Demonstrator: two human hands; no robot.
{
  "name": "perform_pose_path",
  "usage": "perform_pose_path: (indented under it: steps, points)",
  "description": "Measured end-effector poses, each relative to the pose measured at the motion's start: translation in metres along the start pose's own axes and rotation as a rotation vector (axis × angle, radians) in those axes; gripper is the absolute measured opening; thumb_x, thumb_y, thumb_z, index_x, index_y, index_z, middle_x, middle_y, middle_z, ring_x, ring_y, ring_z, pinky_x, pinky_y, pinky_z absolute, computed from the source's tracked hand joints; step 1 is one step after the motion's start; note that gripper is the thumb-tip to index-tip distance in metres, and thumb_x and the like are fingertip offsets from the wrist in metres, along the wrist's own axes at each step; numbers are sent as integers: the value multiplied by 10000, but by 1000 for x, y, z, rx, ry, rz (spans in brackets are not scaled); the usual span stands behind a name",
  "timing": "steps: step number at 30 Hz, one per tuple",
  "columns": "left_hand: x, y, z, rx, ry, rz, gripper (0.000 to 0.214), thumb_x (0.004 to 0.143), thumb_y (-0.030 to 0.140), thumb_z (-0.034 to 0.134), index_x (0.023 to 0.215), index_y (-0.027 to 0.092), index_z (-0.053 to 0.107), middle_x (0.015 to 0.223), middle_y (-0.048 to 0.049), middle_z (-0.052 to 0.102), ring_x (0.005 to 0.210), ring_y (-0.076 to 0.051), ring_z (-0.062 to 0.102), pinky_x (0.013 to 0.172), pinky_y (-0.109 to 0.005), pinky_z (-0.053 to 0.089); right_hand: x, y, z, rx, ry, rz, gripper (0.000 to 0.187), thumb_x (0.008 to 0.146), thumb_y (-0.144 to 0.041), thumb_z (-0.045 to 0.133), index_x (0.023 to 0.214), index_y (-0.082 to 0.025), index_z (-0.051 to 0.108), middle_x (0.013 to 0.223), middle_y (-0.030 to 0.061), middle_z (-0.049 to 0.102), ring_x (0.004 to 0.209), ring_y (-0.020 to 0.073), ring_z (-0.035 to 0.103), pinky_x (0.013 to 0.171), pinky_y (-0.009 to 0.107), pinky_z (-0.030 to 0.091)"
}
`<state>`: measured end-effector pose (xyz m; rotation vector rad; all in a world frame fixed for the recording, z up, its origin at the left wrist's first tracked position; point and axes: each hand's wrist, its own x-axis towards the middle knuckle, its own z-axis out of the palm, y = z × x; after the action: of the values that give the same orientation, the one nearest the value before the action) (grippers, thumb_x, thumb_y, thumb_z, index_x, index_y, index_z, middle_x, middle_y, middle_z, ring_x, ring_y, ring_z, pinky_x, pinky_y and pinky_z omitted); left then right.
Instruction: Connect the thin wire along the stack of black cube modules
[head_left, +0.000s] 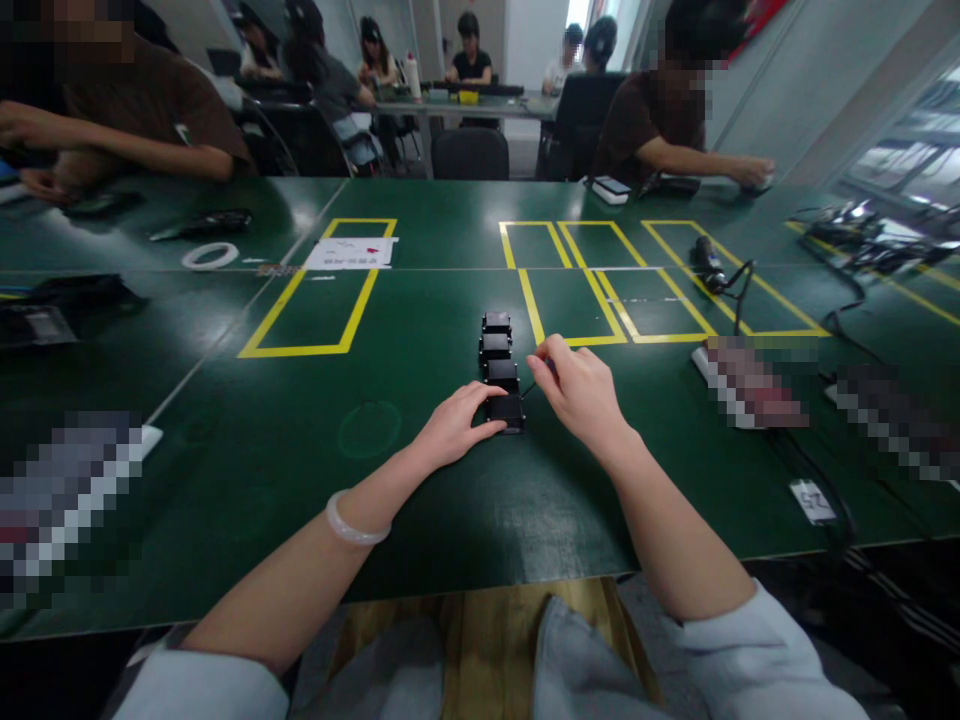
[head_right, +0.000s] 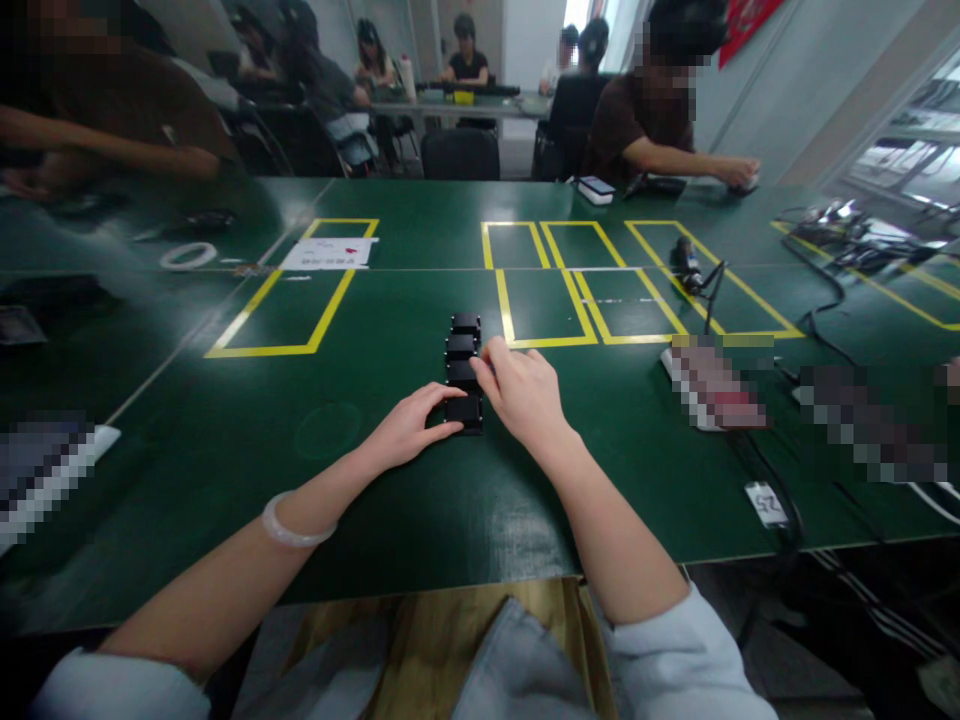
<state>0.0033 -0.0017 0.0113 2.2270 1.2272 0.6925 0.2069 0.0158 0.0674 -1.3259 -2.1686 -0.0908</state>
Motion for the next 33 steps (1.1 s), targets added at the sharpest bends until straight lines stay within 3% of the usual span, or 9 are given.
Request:
perform_pose_path:
  steps: [7, 13, 19, 25, 33]
  points:
    - [0, -1, 1, -12, 0, -5, 355, 855, 331, 590, 1195, 239, 544, 1161, -60, 585, 1115, -244, 546, 951, -372, 432, 0, -1, 1, -20, 20, 4, 178, 931, -274, 361, 921, -201, 523, 661, 3, 591, 558, 127, 467, 629, 266, 320]
    - [0, 2, 0, -7, -2, -12, 360, 856, 337, 584, 1199, 240, 539, 1155, -61, 588, 1109, -247, 550, 953, -382, 434, 0, -1, 0, -5, 22, -2, 237, 951, -362, 353, 896, -206, 523, 674, 7, 602, 576, 133, 489, 637, 267, 328]
    - [0, 1, 0, -9, 4, -14, 355, 854, 338, 586, 1195, 244, 546, 1166, -61, 588, 1123, -250, 543, 961, -389, 431, 0, -3, 0, -11, 27, 13, 168, 909, -265, 382, 985, -198, 516, 650, -8, 583, 567, 137, 488, 637, 265, 332]
    - [0, 0, 0, -4, 0, -6, 355, 857, 339, 586, 1195, 240, 539, 1158, -61, 588, 1119, -245, 545, 958, -385, 431, -1, -1, 0, -6, 33, -7, 247, 947, -389, 374, 869, -207, 522, 663, 2, 595, 578, 132, 487, 637, 265, 328]
    - [0, 1, 1, -11, 6, -6, 349, 850, 340, 590, 1182, 240, 551, 1157, -58, 590, 1116, -243, 546, 961, -382, 429, 0, -2, 0, -12, 23, 2, 186, 931, -294, 368, 911, -203, 529, 643, -1, 581, 565, 131, 469, 638, 268, 328]
